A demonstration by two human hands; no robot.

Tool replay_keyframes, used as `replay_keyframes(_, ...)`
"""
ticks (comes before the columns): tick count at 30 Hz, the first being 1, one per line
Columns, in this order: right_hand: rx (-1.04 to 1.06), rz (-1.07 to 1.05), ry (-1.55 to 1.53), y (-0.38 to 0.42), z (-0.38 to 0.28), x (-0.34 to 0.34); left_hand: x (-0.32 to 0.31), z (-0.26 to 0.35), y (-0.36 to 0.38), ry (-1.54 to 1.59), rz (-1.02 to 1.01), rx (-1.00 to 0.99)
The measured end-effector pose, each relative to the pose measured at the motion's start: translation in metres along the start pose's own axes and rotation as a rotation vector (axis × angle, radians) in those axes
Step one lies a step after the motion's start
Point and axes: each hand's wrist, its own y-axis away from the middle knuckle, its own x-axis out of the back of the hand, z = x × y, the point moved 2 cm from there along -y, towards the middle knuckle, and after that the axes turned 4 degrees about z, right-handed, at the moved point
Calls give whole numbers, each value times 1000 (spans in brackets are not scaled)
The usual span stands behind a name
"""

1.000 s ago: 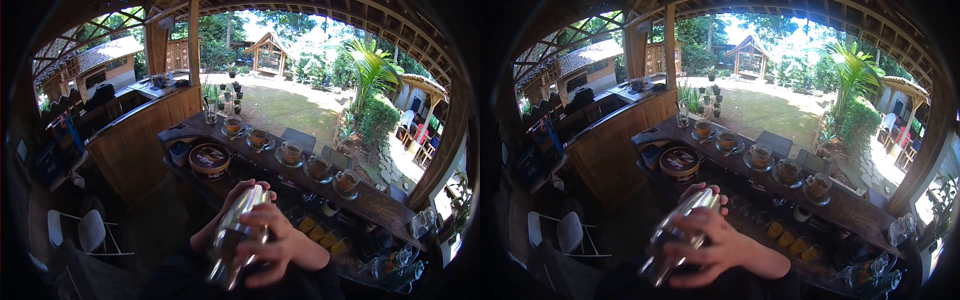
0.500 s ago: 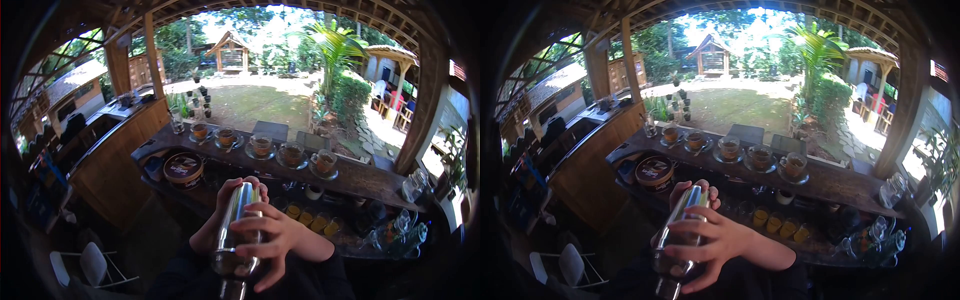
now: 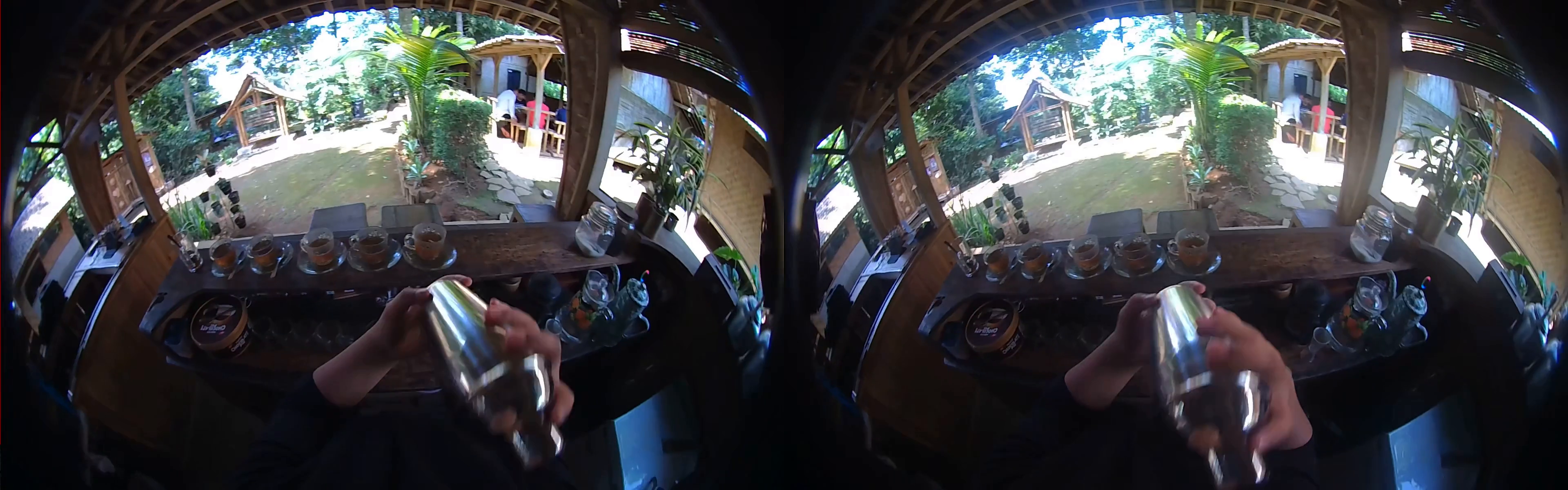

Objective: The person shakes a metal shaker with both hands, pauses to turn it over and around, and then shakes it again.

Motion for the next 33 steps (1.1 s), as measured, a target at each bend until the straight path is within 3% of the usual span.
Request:
replay_keyframes(1, -609, 247, -140, 4, -13, 21, 10, -9, -14, 141, 55, 115)
replay_keyframes(2, -508, 159, -143, 6, -1, 41, 26, -20, -26, 310, -10, 280)
replay_keyframes(4, -505, 138, 59, 16, -16, 57, 12, -46, -34, 541, -257, 346)
replay_keyframes(5, -544, 187, 18, 20, -35, 51, -6, -48, -34, 301, -14, 313)
replay_keyframes(6, -392, -173, 300, 7, -62, 56, -12, -50, -38, 221, -153, 348)
replay_keyframes(7, 283, -8, 459, -3, -58, 17, -19, -53, -45, 149, -313, 287)
replay_keyframes(8, 216, 103, 591, 11, -74, 16, -25, -57, -50, 82, -467, 226)
replay_keyframes(10, 320, 97, 551, 16, -75, 32, -51, -56, -61, 49, -534, 177)
replay_keyframes(11, 386, 34, 370, -4, -64, 41, -59, -58, -68, 126, -298, 259)
replay_keyframes(12, 35, 107, 414, 9, -61, 63, -63, -62, -75, 201, -61, 334)
replay_keyframes(14, -445, 241, 276, 12, -61, 108, -36, -89, -103, 358, 39, 509)
replay_keyframes(16, 33, 119, 843, 24, -48, 128, -27, -107, -116, 271, 46, 503)
replay_keyframes(17, -350, 423, 353, 15, -76, 108, -34, -111, -115, 306, 44, 480)
replay_keyframes(18, -351, 428, 517, 5, -92, 90, -46, -111, -112, 342, 47, 457)
replay_keyframes(20, 465, 162, 307, 4, -80, 94, -75, -105, -111, 327, 11, 416)
replay_keyframes(22, 510, 215, 380, 8, -82, 96, -86, -102, -116, 124, -13, 230)
replay_keyframes(24, 457, 175, 287, 7, -57, 122, -68, -111, -128, 259, 6, 361)
replay_keyframes(26, -260, 235, 576, 23, -56, 166, -40, -123, -139, 555, -107, 223)
replay_keyframes(28, -62, 247, 549, 17, -36, 191, -25, -124, -147, 345, 147, 238)
replay_keyframes(29, -75, 288, 532, 15, -37, 192, -24, -130, -145, 417, 121, 244)
replay_keyframes(30, 100, 233, 518, 10, -44, 187, -26, -134, -143, 488, 95, 249)
replay_keyframes(32, 368, 208, 296, 11, -44, 160, -53, -123, -138, -57, 240, 137)
replay_keyframes(33, 523, 192, 158, 2, -42, 152, -58, -124, -139, 257, 67, 115)
